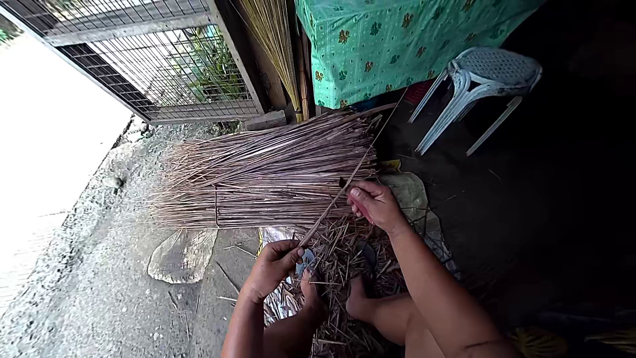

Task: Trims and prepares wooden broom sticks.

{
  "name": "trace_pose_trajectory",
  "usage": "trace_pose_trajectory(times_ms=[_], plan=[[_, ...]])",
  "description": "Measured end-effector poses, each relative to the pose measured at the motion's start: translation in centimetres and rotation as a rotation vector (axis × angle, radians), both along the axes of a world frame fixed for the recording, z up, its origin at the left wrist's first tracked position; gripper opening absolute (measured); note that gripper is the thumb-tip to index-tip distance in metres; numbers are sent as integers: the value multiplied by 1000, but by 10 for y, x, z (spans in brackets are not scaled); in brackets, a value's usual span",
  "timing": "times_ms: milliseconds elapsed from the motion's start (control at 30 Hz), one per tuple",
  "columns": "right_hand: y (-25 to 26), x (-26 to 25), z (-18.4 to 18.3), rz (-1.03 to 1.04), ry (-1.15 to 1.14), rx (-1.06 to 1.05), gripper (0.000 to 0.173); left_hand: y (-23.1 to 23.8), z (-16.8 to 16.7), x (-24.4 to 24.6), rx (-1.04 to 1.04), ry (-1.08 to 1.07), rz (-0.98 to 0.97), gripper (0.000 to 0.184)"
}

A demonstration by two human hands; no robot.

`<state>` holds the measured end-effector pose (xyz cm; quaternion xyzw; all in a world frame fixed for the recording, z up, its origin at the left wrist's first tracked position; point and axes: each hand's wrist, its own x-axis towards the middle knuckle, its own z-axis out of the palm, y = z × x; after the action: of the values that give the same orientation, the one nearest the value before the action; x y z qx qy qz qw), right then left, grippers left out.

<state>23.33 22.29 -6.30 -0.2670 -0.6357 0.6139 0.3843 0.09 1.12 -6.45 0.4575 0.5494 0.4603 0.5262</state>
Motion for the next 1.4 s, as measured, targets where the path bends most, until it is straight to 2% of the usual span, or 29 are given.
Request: trace_pose_trajectory(times_ms=[133,200,367,433,500,700,800,933,1167,1233,1333,1400], plan=[[15,13,2,-246,155,-165,27,-2,-4,-6,1,24,-50,24],[19,18,4,-265,184,-214,29,-2,-5,-6,-10,35,-50,25],[-11,-1,4,221,-20,-193,25,3,-2,2,-24,19,4,28],[-25,-14,1,340,-69,-186,25,3,-1,3,-26,6,4,30],[-31,-21,-5,365,-41,-160,25,3,0,2,-14,-19,-16,31],[-22,-16,-12,292,37,0,25,3,2,-4,-42,-234,-185,38],[-17,-14,-12,224,63,35,25,1,2,-6,-53,-248,-207,38],[-1,-2,-2,73,42,-1,25,-4,0,-13,-74,-213,-194,33],[18,14,10,-274,118,-191,28,-8,1,-16,-163,-115,-158,27],[12,14,8,-147,5,-183,28,-6,2,-12,-173,-90,-111,26],[-11,3,11,196,-239,-177,27,0,6,-3,-153,-39,-42,24],[-24,-9,9,290,-307,-129,26,-1,8,0,-148,-18,-26,25]])
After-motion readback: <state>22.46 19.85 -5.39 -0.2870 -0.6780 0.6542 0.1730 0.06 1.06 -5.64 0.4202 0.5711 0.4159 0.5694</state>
